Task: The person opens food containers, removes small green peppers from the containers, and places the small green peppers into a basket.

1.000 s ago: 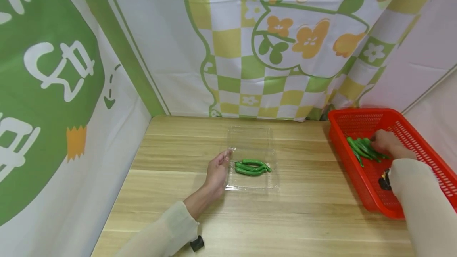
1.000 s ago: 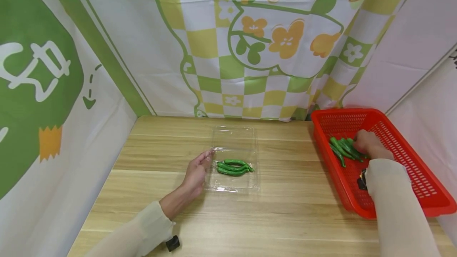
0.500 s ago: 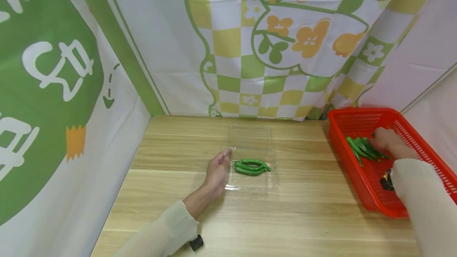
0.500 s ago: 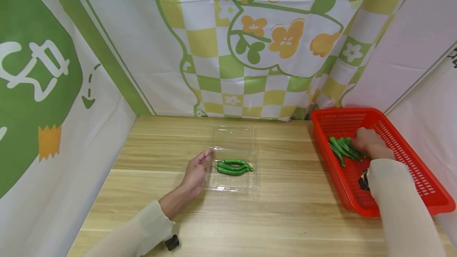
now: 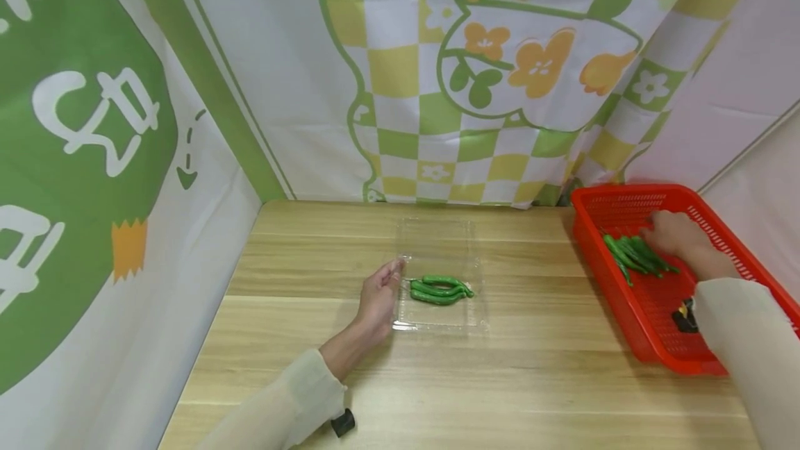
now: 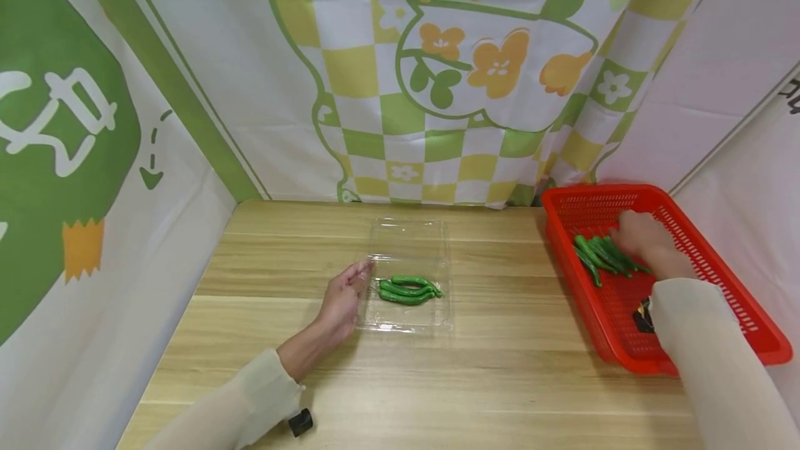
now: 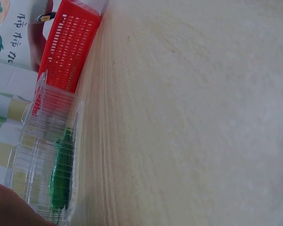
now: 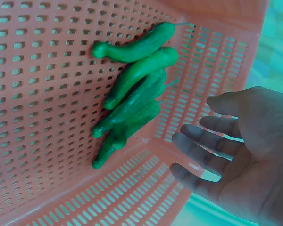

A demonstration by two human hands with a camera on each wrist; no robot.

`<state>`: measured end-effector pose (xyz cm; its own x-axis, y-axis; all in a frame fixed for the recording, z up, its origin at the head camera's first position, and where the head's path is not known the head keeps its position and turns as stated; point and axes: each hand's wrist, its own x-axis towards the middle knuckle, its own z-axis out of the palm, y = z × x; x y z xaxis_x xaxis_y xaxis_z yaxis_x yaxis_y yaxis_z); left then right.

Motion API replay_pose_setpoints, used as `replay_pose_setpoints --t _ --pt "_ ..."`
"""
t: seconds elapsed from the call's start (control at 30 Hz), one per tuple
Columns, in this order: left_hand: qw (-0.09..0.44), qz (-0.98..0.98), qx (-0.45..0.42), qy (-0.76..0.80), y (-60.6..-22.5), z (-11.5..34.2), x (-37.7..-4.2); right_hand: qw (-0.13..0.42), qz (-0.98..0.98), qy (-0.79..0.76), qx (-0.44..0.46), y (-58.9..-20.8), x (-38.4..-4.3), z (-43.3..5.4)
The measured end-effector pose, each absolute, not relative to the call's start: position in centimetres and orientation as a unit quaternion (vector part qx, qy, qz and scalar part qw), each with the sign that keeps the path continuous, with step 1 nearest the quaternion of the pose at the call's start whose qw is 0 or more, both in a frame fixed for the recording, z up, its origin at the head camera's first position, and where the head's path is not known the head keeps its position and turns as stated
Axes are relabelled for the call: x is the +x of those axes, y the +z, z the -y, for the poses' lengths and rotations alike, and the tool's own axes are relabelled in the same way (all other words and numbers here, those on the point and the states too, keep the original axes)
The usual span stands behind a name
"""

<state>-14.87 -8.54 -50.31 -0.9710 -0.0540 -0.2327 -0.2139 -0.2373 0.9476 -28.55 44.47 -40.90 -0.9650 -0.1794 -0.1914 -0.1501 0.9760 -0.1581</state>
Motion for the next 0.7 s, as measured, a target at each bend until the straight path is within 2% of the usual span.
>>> replay_pose_setpoints --t 0.37,0.7 --pt "0.054 -0.627 -0.107 0.77 -50.4 8.6 -14.8 0.045 -0.993 -0.065 -0.087 -39.2 -27.7 -40.2" --pt "0.046 -0.625 -0.103 0.772 -50.3 8.5 -14.8 -0.013 -0.987 -0.05 -0.152 -38.1 -26.6 -34.2"
